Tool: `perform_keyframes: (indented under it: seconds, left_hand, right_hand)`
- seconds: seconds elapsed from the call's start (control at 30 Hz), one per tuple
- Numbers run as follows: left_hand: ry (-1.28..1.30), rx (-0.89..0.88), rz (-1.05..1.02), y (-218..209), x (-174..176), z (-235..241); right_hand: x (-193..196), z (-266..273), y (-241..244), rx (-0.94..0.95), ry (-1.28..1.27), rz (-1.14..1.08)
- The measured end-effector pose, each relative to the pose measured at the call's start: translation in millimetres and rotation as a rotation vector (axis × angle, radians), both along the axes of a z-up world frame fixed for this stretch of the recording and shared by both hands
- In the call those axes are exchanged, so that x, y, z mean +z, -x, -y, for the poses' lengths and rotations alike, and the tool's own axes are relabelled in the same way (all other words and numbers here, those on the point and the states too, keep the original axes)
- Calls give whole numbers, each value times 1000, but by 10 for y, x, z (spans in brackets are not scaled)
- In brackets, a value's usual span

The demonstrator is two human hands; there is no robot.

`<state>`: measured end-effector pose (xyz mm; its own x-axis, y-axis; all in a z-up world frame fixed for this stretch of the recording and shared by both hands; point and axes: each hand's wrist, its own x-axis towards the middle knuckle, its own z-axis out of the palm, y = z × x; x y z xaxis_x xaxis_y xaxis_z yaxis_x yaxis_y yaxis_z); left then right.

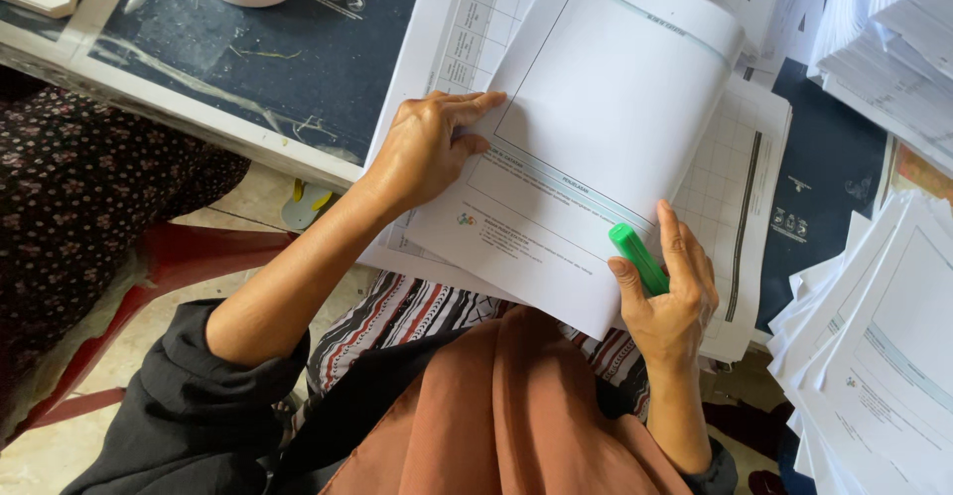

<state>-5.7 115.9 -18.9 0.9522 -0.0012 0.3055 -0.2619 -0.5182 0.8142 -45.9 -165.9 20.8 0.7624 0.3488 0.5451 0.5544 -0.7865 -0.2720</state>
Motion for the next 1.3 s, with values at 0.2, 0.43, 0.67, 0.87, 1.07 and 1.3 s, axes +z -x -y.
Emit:
perform_keyframes:
  seconds: [0.2, 0.43, 0.67, 0.87, 1.07, 1.3]
  left_hand:
    - [-15, 16, 61, -54, -164, -3]
    - [-25, 0, 36, -29, -57, 13]
    - [-189, 36, 82, 38, -37, 37]
    - [-284, 28, 50, 90, 24, 57]
    - [-251, 19, 26, 86, -17, 55]
    - [-318, 19, 44, 194, 182, 174]
  right_hand:
    - [-86, 52, -24, 7, 45, -11]
    - [-102, 50, -24, -7, 64, -27]
    - [-123, 59, -34, -30, 82, -18]
    - [-140, 55, -31, -30, 80, -9]
    - [-132, 34, -43, -24, 80, -11]
    - [-154, 40, -50, -58, 123, -16]
